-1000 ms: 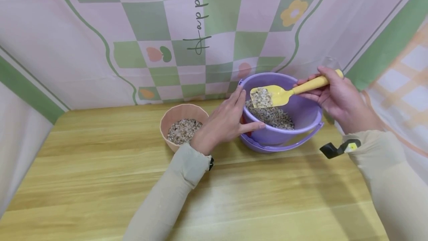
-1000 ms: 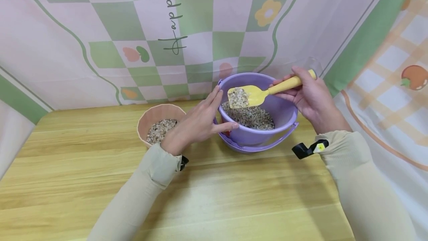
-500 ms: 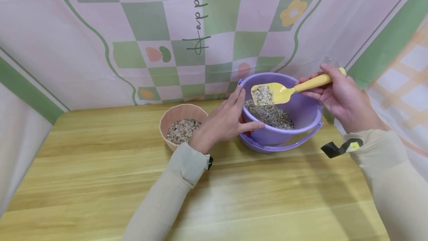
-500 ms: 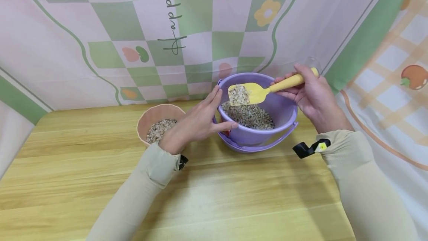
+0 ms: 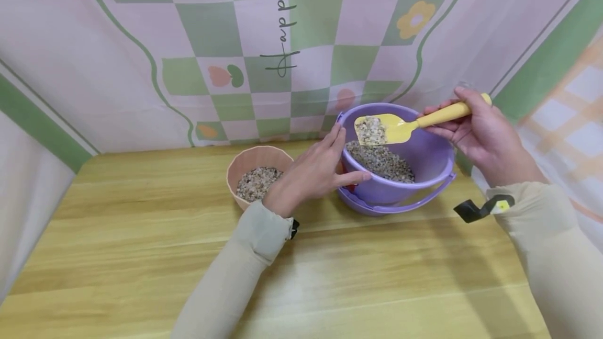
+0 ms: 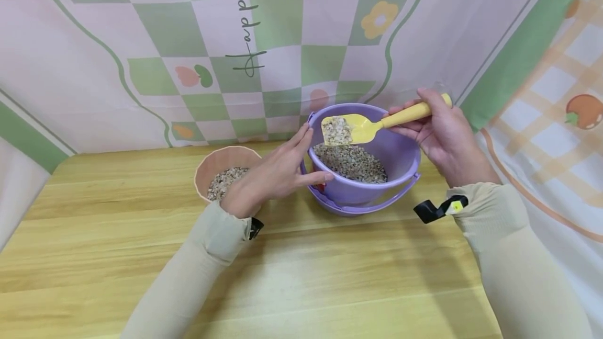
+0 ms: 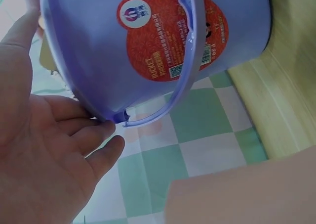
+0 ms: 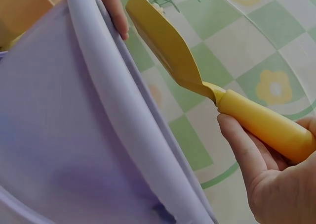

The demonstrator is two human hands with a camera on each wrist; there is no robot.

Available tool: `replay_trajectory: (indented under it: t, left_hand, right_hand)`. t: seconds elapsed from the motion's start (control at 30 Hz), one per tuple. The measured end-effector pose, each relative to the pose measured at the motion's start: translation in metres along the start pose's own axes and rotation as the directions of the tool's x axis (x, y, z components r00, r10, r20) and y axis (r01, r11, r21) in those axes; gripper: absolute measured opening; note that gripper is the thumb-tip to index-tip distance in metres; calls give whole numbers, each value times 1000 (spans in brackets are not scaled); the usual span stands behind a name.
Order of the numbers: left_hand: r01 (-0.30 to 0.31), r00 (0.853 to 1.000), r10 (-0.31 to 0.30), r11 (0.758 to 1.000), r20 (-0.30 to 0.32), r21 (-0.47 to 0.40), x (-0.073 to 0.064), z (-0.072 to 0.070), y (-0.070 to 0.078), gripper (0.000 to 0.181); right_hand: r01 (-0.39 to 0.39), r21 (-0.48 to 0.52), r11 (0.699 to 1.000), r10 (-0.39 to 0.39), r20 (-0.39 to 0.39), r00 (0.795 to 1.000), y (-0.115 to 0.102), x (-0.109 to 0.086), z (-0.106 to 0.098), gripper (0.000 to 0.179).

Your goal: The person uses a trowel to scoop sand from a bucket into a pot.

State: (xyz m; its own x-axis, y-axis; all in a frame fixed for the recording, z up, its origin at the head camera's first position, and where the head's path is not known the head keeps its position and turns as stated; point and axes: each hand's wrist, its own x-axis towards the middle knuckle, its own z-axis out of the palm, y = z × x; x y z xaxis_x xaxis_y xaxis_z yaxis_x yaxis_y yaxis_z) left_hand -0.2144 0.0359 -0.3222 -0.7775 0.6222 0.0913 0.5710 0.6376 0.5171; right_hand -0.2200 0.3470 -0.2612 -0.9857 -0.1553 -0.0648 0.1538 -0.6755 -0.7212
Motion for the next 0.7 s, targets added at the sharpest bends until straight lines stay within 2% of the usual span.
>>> replay_trajectory:
  t: [0.13,0.33,0.5,0.7]
  left_hand:
    - [20,999,-19,1000,26,-13,-4,-5,-1,109]
    - [41,999,-42,999,12,17,-10,-9,-5,106]
    - [61,998,-61,996,-3,59,-21,-12,-11,104]
    - [54,998,-53,997,-31,51,-36,-19,-23,103]
  right_hand:
    - [-20,24,1000,20,-22,1000,1,0,3,32]
    - [-30,46,999,31,-32,999,6,1,9,31]
    - [-10,5,1000,10,-43,999,14,4,15,31]
    - [16,-38,999,-18,-47,999,22,4,23,30]
